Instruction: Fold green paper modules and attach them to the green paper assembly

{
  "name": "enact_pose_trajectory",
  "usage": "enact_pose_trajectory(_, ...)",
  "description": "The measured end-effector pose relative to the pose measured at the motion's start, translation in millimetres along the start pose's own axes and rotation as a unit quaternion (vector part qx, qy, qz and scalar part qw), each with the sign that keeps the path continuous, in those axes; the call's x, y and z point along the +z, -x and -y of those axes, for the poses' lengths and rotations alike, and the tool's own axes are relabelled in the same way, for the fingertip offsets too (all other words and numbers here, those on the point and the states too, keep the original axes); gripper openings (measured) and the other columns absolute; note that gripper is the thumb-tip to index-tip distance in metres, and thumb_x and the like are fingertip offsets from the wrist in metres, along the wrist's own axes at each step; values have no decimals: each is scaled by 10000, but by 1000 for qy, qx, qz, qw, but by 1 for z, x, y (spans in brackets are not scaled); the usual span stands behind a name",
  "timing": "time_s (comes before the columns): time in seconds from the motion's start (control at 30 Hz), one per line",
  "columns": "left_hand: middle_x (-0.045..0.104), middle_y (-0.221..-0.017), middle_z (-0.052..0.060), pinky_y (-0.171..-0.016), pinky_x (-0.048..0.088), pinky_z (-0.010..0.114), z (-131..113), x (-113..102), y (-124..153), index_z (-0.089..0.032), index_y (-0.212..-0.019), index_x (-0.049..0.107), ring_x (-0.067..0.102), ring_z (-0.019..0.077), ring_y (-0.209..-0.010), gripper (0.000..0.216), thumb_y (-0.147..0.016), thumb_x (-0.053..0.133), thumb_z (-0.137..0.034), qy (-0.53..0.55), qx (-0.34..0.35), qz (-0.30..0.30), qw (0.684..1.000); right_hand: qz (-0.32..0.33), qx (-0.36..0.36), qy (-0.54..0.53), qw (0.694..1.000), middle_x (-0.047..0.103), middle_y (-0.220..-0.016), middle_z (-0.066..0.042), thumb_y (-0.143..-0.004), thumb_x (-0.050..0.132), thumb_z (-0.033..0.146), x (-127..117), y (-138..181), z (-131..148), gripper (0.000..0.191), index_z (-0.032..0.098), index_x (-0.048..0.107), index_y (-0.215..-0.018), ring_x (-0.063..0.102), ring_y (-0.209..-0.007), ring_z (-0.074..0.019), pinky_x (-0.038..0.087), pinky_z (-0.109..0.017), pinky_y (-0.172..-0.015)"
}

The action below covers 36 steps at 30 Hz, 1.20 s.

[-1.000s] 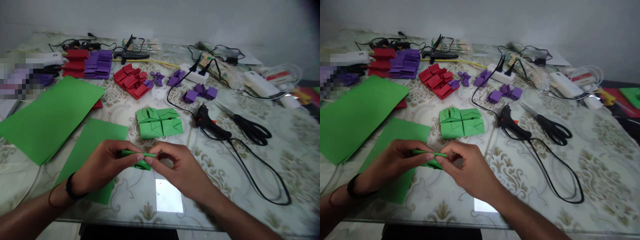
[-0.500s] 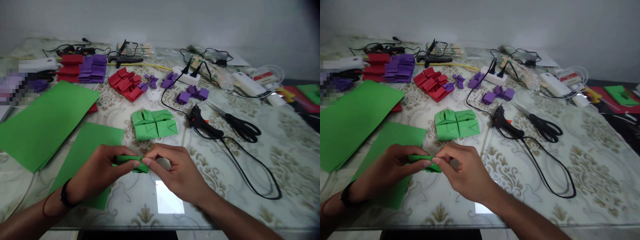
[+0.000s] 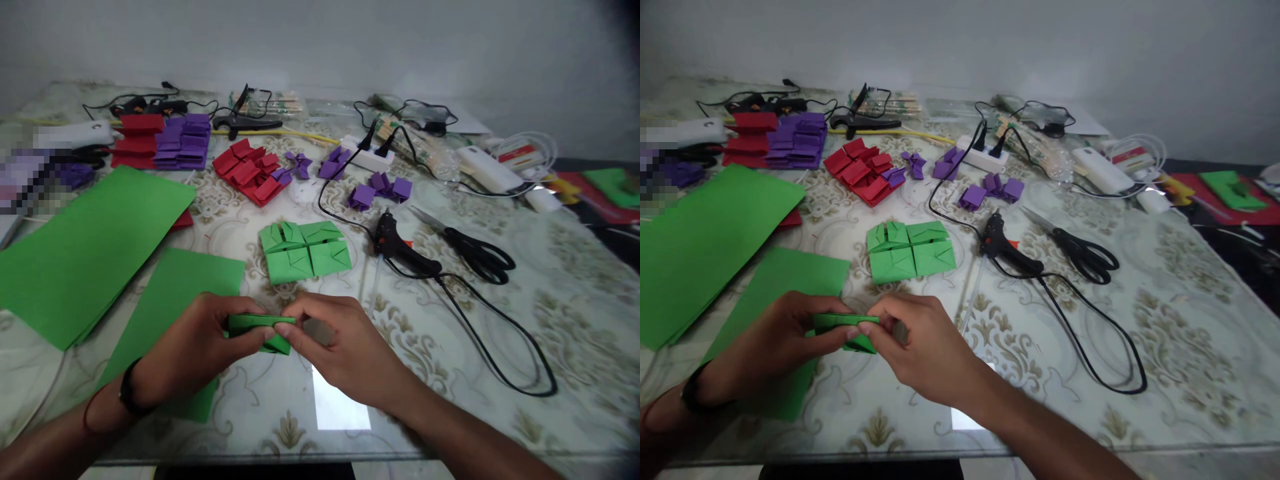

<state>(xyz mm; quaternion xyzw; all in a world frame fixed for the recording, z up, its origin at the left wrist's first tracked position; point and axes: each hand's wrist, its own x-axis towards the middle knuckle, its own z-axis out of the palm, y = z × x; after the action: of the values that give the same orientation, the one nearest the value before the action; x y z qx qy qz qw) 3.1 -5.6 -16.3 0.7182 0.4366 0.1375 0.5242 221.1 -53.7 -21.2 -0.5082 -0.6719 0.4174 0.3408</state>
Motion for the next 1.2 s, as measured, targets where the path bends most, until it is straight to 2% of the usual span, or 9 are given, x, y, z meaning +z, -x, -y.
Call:
enact_pose_trajectory(0.23, 865, -910, 31, -822, 610, 316, -5, -3, 2, -263, -980, 900, 767, 224, -856, 145, -895, 843, -366, 131, -9, 0, 991, -61, 14, -93, 994, 750, -793, -25, -1115, 542, 400, -16, 0, 1, 369, 211, 769, -893, 685, -742, -172, 504, -279, -644)
enact_pose_trajectory(0.37, 865, -980, 29, -815, 640, 325, -9, -3, 8, -355, -1202, 876, 762, 227, -868, 388, -819, 921, -317, 190, -1, 11, 982, -60, 19, -134, 989, 749, -793, -23, -1066, 644, 399, -20, 1, 2, 272, 216, 767, -906, 681, -735, -177, 528, -299, -686)
enact_pose_trajectory(0.5, 829, -891, 17, -801, 626, 289, -5, -2, 10, -381, -1247, 860, 724, 195, -813, 473, -794, 953, -279, 237, 11, 38, 971, -38, 41, -163, 985, 730, -763, -1, -965, 772, 353, -16, 2, 4, 127, 230, 803, -970, 656, -703, -172, 514, -297, -661)
enact_pose_trajectory(0.6, 825, -863, 11, -819, 610, 286, -2, -1, 11, -365, -1287, 844, 702, 187, -793, 492, -810, 948, -300, 206, 30, 54, 977, -34, 40, -188, 981, 735, -750, 6, -929, 810, 321, -13, 2, 4, 89, 237, 813, -900, 639, -685, -159, 502, -284, -644)
enact_pose_trajectory(0.73, 850, -912, -19, -834, 600, 273, -2, 0, 13, -382, -1381, 788, 717, 183, -794, 506, -888, 876, -308, 125, 53, 60, 989, -39, 36, -206, 977, 721, -706, 7, -977, 774, 334, -14, 2, 3, 215, 216, 764, -798, 621, -636, -140, 477, -264, -606)
enact_pose_trajectory(0.9, 855, -866, -27, -833, 631, 297, -5, 1, 12, -375, -1419, 762, 756, 208, -761, 514, -911, 838, -345, 38, 69, 38, 996, -43, 4, -142, 989, 662, -679, 5, -1011, 711, 323, -16, 3, 4, 256, 204, 728, -785, 597, -634, -150, 429, -277, -585)
enact_pose_trajectory(1.0, 887, -1014, 12, -867, 640, 311, -5, 0, 13, -364, -1480, 712, 774, 209, -825, 556, -934, 815, -352, 10, 74, 33, 997, -36, 9, -115, 993, 664, -690, -7, -1039, 618, 320, -19, 5, 6, 297, 208, 697, -776, 604, -638, -159, 403, -277, -550)
enact_pose_trajectory(1.1, 860, -1246, 24, -924, 636, 330, -2, -1, 15, -402, -1514, 669, 769, 202, -887, 625, -913, 834, -351, -2, 75, 13, 997, -58, 25, -88, 994, 585, -595, 9, -1049, 533, 317, -23, 4, 5, 422, 221, 572, -640, 541, -558, -142, 349, -265, -492)
enact_pose_trajectory(1.2, 806, -1387, 23, -903, 634, 317, 2, -2, 18, -417, -1480, 697, 762, 195, -911, 603, -901, 851, -352, 8, 86, -19, 996, -11, 32, -30, 999, 559, -545, 27, -1015, 602, 296, -25, 0, 1, 427, 217, 574, -596, 512, -523, -130, 381, -253, -509)
